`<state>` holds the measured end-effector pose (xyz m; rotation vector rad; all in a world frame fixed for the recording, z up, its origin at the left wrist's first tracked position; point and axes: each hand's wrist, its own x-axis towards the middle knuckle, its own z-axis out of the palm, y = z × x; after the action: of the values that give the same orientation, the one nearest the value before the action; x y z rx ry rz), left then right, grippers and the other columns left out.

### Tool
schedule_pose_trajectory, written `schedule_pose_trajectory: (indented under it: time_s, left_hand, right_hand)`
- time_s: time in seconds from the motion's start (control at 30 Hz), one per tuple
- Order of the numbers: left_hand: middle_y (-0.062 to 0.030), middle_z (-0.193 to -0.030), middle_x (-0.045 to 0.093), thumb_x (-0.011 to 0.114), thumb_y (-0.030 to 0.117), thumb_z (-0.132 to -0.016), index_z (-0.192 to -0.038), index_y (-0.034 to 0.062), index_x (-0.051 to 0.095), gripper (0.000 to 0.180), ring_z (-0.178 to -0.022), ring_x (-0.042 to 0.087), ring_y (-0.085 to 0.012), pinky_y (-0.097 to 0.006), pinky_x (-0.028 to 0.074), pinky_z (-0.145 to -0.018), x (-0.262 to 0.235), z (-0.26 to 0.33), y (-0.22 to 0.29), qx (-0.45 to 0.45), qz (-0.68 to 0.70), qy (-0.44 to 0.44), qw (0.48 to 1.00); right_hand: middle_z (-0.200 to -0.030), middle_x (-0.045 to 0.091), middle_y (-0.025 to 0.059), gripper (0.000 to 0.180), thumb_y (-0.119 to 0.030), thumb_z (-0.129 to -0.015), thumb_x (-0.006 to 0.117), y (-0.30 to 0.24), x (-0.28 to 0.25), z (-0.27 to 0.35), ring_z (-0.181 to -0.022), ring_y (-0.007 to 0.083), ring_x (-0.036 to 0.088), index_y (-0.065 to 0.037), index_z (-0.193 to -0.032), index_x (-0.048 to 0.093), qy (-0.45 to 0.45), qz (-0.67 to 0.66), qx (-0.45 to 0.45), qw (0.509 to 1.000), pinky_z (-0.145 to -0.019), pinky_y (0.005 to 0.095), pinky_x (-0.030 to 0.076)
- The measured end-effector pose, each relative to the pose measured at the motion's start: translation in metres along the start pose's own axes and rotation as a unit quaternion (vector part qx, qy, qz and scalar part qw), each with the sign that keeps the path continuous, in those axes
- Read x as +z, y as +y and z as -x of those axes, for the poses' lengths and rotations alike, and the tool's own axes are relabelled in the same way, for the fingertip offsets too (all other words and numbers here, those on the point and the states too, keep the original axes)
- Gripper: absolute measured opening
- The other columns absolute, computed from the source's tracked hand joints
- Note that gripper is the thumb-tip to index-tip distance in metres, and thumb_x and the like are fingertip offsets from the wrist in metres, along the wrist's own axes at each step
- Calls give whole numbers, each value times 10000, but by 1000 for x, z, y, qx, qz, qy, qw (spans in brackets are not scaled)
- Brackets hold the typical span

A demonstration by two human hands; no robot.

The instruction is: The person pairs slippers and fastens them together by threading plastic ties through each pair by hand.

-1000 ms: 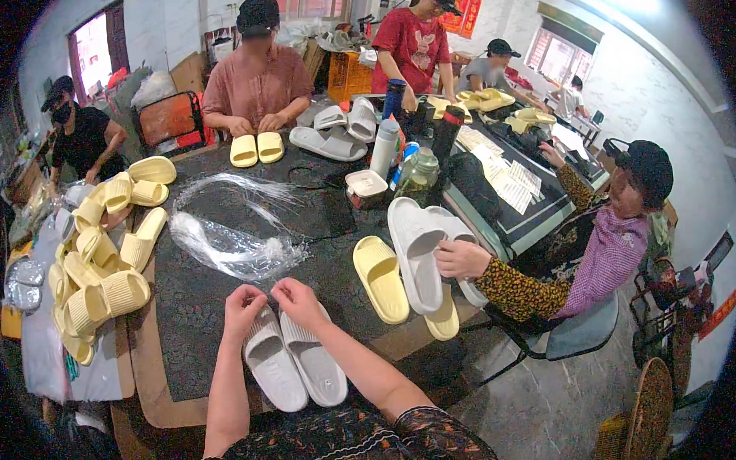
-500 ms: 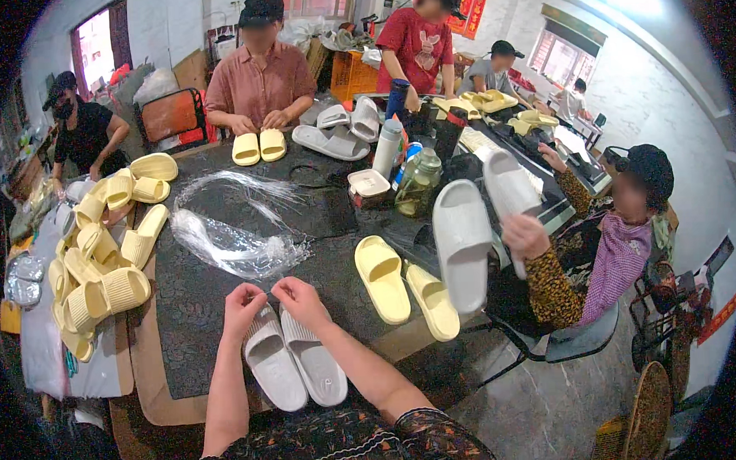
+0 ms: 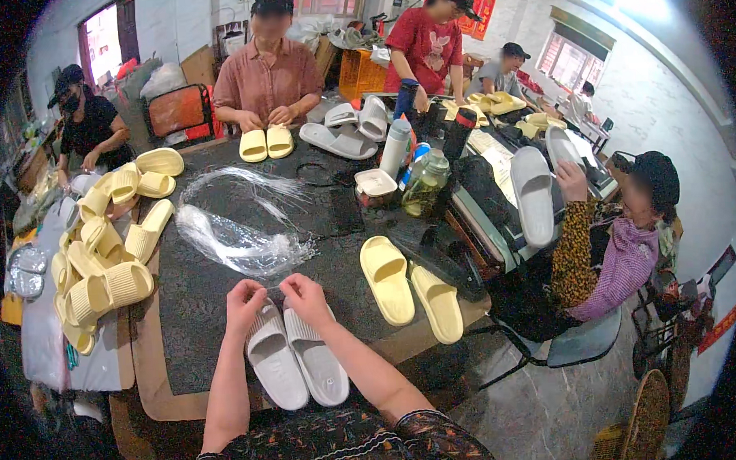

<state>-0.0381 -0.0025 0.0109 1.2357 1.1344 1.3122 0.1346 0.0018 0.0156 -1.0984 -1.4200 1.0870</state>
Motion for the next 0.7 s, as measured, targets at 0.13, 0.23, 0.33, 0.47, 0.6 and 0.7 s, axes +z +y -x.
schedule_pose_trajectory:
  time_s: [0.13, 0.23, 0.33, 0.47, 0.6, 0.7]
  left_hand:
    - [21, -769, 615, 683, 77, -795, -855, 27, 621, 98, -692, 564, -55, -217, 461, -631, 4, -2, 2, 17, -35, -4, 999]
    - [14, -768, 614, 669, 73, -805, -845, 20, 607, 90, -697, 563, -51, -213, 464, -641, 4, -1, 3, 28, -63, -46, 997]
    - [13, -770, 614, 674, 79, -805, -850, 23, 611, 96, -716, 568, -56, -220, 468, -651, -1, -3, 0, 20, -14, -7, 1000]
    - [15, -775, 605, 661, 67, -807, -844, 27, 609, 76, -700, 542, -51, -210, 448, -642, -1, -1, -3, 46, -59, -49, 996]
    - [21, -754, 599, 671, 66, -793, -839, 21, 610, 89, -699, 537, -46, -215, 447, -642, 7, 2, 12, 16, -73, 7, 997]
    - [30, -737, 588, 671, 66, -790, -842, 24, 611, 89, -683, 530, -45, -215, 442, -626, 4, 0, 6, 24, -53, -3, 998]
  right_hand:
    - [-738, 590, -26, 141, -142, -878, 633, 5, -1, -2, -661, 34, 487, -2, -881, 623, -19, 54, -42, 998, -581, 208, 408]
    - [-714, 575, -33, 144, -149, -876, 637, 11, 1, -3, -645, 31, 473, -5, -878, 621, 10, 47, -45, 998, -565, 206, 394]
    - [-710, 572, -33, 145, -149, -867, 646, 12, -2, -5, -641, 32, 470, -6, -886, 625, 16, 21, -9, 1000, -561, 205, 388]
    - [-719, 572, -41, 124, -137, -881, 629, 4, 2, -1, -659, 31, 478, -13, -881, 623, -18, 61, -52, 997, -575, 206, 398]
    - [-762, 602, -23, 113, -124, -876, 629, 11, -4, -2, -685, 36, 496, -12, -889, 629, 21, 1, -5, 1000, -605, 210, 413]
    - [-738, 607, 17, 143, -152, -869, 632, 15, 1, -5, -650, 73, 502, -9, -872, 628, 0, -4, -28, 1000, -585, 245, 417]
